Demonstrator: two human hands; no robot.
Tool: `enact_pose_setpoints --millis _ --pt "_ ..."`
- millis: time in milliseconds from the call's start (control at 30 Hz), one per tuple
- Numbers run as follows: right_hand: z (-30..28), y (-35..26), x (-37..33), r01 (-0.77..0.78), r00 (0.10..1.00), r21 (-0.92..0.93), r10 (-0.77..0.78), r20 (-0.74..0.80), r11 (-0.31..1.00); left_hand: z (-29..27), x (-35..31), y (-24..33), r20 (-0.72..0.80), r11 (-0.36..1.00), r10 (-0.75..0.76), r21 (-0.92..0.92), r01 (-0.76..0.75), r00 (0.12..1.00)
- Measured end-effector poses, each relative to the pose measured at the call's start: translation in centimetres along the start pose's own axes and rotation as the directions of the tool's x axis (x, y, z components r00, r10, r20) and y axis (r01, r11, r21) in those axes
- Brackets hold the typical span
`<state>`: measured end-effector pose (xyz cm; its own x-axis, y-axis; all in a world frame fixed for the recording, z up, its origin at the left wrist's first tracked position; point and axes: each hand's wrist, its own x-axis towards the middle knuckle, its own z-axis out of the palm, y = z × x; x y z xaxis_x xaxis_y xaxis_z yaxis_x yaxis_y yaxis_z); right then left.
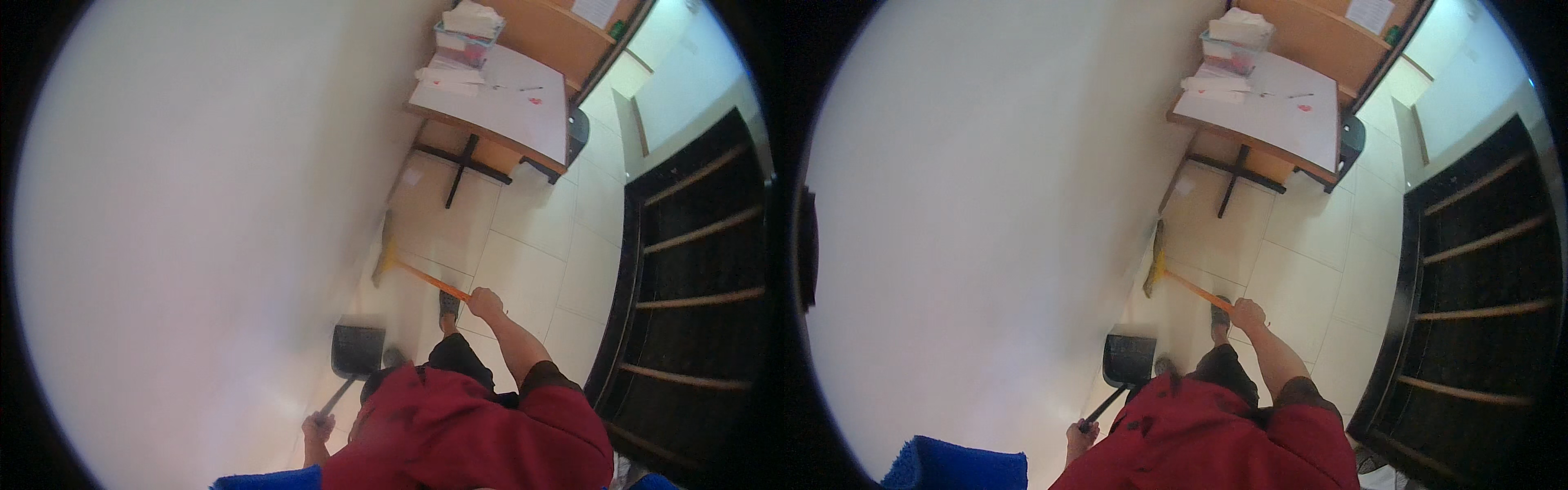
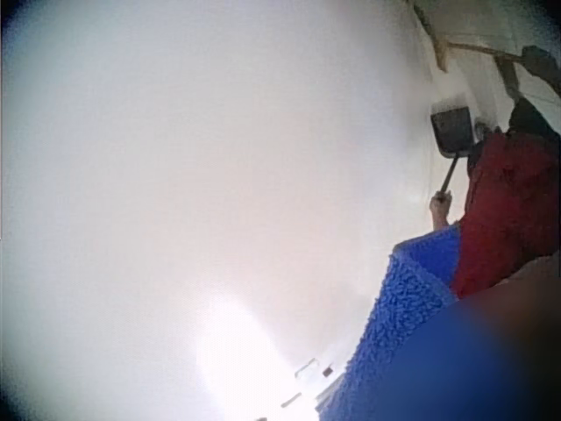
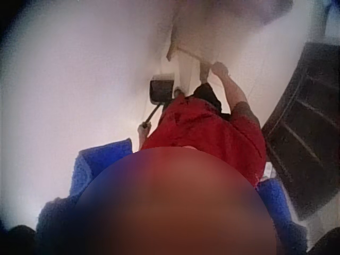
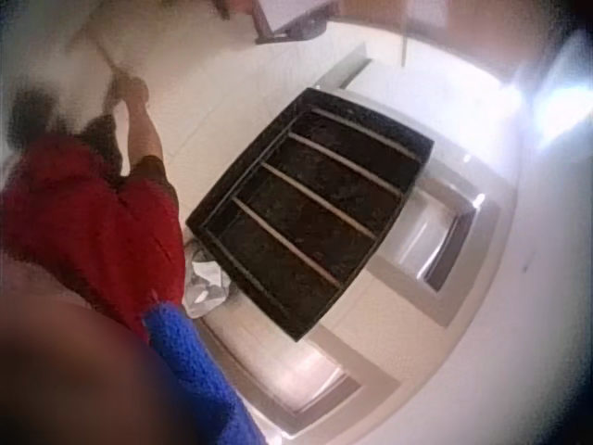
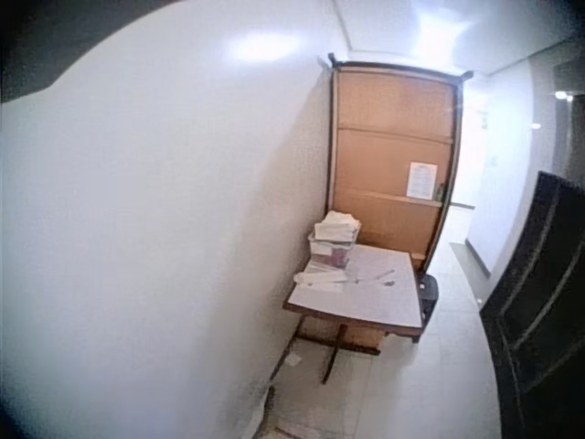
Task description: The person sweeps a tiled floor with a broom and dustpan, moving debris toward the dustpan and collecting it. The person walks around a staircase and a small table area while sweeping.
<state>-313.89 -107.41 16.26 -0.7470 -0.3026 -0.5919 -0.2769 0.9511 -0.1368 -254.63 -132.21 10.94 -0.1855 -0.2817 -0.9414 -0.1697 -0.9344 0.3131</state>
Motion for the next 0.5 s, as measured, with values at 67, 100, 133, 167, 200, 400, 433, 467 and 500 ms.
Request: enact_pose_setpoints --millis 67,100,133,167,200,400,433,467,500 --pt "-0.4 1.6 2.9 -0.024 1.0 -0.009 0.024 0.017 1.0 2.4 0.1 -0.6 -0.096 0.99 -0.001 -0.139 -0.013 0.995" --pt "-0.5 2.7 4.4 -0.042 0.999 -0.009 0.042 0.033 0.999 4.5 -0.3 -0.5 -0.182 0.988 0.027 -0.145 -0.054 0.983" --pt "-1.3 3.4 5.7 -0.038 0.998 -0.03 0.04 0.051 0.999 5.9 -0.7 -0.6 -0.268 0.983 0.055 -0.155 -0.099 0.962" --pt "-2.7 4.2 6.7 -0.037 0.997 -0.055 0.041 0.063 0.998 6.4 -0.8 -1.0 -0.261 0.992 0.11 -0.032 -0.122 0.959" --pt "-4.0 4.9 7.7 -0.036 0.996 -0.081 0.042 0.076 0.996 6.7 -1.3 -1.3 -0.247 0.985 0.162 0.091 -0.144 0.955" --pt "-13.0 8.2 13.5 0.204 0.976 -0.023 -0.205 -0.077 0.979 10.6 -2.6 -2.8 -0.343 0.87 -0.048 -0.476 -0.129 0.938" --pt "-13.9 7.1 15.5 0.214 0.974 -0.042 -0.217 -0.071 0.976 11.5 -2.8 -3.0 -0.326 0.859 -0.041 -0.494 -0.133 0.945" --pt "-14.5 5.6 17.8 0.224 0.972 -0.058 -0.228 -0.065 0.973 12.2 -2.9 -3.1 -0.31 0.849 -0.03 -0.509 -0.139 0.95" --pt "-14.4 4.2 20.2 0.261 0.958 -0.081 -0.268 -0.097 0.962 12.9 -3.2 -3.1 -0.296 0.842 -0.018 -0.52 -0.145 0.955"
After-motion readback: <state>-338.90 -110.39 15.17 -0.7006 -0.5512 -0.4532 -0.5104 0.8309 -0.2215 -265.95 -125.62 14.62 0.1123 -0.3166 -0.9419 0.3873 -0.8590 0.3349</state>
